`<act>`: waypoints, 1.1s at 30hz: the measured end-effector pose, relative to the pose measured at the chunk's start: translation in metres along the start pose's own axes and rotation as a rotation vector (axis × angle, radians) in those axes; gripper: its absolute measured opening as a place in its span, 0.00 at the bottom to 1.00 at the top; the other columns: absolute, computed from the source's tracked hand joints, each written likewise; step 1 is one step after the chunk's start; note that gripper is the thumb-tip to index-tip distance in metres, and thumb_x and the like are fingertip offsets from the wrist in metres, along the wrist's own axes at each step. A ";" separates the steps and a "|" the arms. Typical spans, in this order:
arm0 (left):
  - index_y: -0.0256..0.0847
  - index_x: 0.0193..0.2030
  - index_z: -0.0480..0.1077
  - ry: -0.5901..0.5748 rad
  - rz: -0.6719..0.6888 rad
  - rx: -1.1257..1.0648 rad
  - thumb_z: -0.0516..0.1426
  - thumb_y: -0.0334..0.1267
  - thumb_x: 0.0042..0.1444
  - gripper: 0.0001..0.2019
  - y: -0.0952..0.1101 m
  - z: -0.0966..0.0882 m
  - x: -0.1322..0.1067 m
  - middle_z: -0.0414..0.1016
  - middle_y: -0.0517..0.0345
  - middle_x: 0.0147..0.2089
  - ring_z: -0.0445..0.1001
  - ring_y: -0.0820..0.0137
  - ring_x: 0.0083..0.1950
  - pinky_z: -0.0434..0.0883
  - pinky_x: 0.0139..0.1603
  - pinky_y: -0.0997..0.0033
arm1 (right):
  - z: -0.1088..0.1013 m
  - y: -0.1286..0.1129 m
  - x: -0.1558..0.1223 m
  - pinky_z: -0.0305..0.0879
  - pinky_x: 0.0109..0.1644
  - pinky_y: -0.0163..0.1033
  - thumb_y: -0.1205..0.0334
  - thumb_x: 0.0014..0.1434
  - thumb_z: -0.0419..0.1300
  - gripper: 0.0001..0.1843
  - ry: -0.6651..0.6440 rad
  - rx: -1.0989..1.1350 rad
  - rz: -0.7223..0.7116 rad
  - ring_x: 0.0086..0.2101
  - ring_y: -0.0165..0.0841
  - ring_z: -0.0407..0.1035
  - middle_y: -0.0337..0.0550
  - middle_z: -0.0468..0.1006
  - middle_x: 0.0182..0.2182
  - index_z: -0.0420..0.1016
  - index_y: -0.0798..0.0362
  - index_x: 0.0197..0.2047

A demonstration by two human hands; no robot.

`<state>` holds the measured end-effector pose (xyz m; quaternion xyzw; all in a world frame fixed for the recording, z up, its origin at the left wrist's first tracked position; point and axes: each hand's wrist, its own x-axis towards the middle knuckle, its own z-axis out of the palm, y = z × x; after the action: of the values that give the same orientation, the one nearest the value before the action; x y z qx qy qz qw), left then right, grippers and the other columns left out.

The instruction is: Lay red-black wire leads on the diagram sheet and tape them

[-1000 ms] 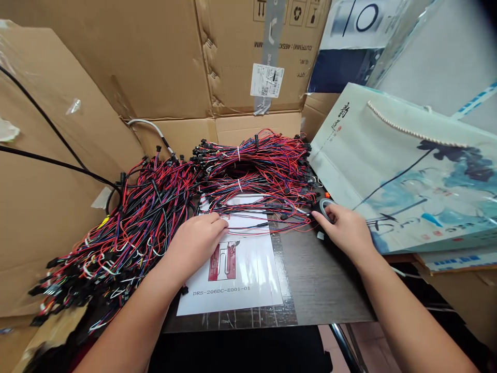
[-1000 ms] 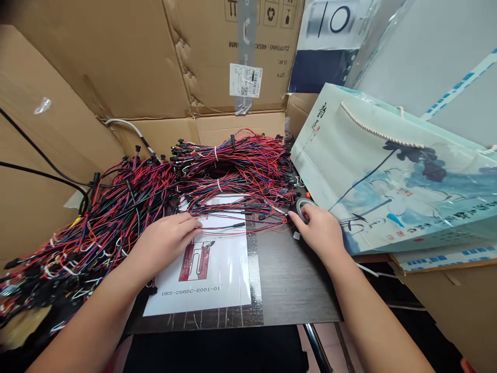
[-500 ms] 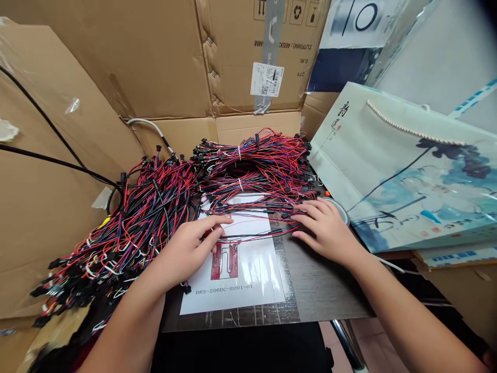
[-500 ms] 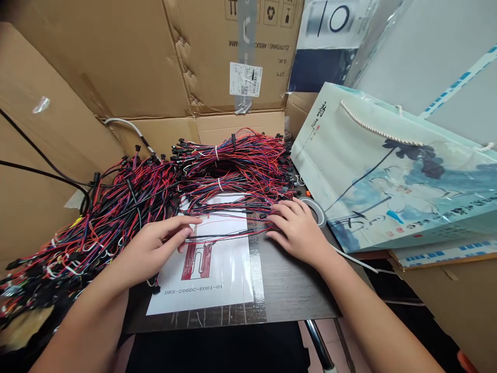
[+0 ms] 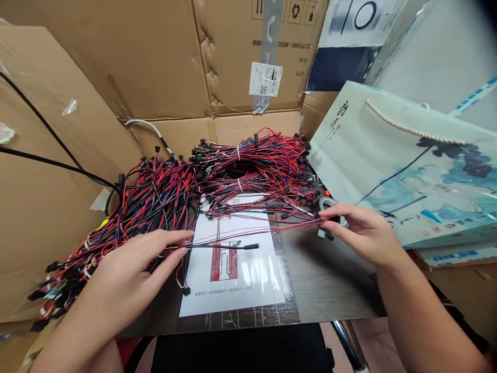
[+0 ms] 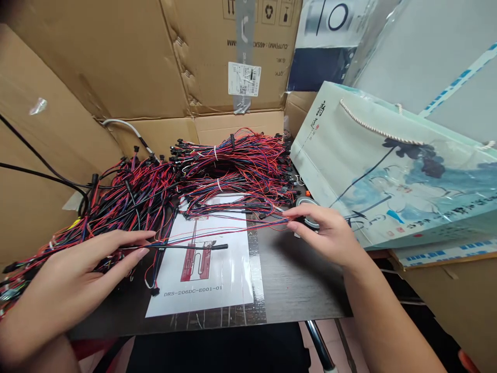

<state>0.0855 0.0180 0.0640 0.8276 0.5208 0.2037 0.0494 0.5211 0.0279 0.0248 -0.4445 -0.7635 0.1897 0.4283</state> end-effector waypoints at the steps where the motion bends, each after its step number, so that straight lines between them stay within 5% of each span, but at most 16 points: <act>1: 0.55 0.53 0.72 0.011 -0.014 0.021 0.55 0.52 0.63 0.15 -0.001 -0.001 0.000 0.79 0.66 0.50 0.78 0.69 0.47 0.72 0.53 0.71 | -0.002 -0.003 -0.001 0.70 0.41 0.38 0.67 0.60 0.65 0.16 0.007 0.055 0.019 0.37 0.32 0.75 0.39 0.80 0.39 0.77 0.43 0.51; 8: 0.54 0.52 0.72 0.055 -0.077 0.025 0.54 0.52 0.63 0.15 -0.007 -0.003 0.003 0.79 0.66 0.52 0.78 0.67 0.48 0.74 0.51 0.68 | -0.013 -0.027 0.002 0.73 0.43 0.41 0.70 0.59 0.64 0.26 -0.086 0.367 -0.002 0.36 0.33 0.75 0.40 0.79 0.34 0.72 0.42 0.59; 13: 0.56 0.50 0.74 0.078 -0.173 0.034 0.53 0.56 0.61 0.17 -0.008 -0.004 0.003 0.80 0.68 0.49 0.79 0.68 0.45 0.75 0.55 0.68 | -0.016 -0.026 0.002 0.74 0.40 0.43 0.68 0.58 0.65 0.21 -0.019 0.425 -0.010 0.33 0.33 0.74 0.40 0.79 0.31 0.75 0.43 0.55; 19: 0.50 0.46 0.74 0.105 -0.243 -0.116 0.58 0.53 0.58 0.15 -0.003 -0.001 -0.002 0.80 0.74 0.41 0.78 0.72 0.37 0.76 0.42 0.76 | -0.012 -0.002 0.000 0.68 0.28 0.39 0.63 0.57 0.66 0.11 0.220 0.548 0.137 0.26 0.32 0.70 0.40 0.77 0.27 0.79 0.47 0.44; 25: 0.49 0.40 0.78 0.080 -0.228 -0.278 0.61 0.53 0.56 0.13 0.010 0.006 0.003 0.82 0.64 0.39 0.78 0.73 0.33 0.76 0.41 0.75 | -0.009 0.017 0.010 0.62 0.27 0.38 0.66 0.52 0.67 0.08 0.426 0.658 0.188 0.22 0.28 0.63 0.38 0.72 0.20 0.80 0.51 0.37; 33: 0.50 0.40 0.78 0.085 -0.209 -0.342 0.63 0.50 0.56 0.10 0.020 0.015 0.003 0.82 0.66 0.39 0.77 0.74 0.34 0.75 0.42 0.75 | -0.014 0.026 0.009 0.61 0.28 0.40 0.70 0.49 0.63 0.08 0.551 0.642 0.173 0.21 0.28 0.60 0.37 0.69 0.18 0.80 0.52 0.34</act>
<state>0.1089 0.0140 0.0572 0.7392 0.5633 0.3177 0.1878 0.5437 0.0481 0.0200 -0.3851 -0.4829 0.3269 0.7153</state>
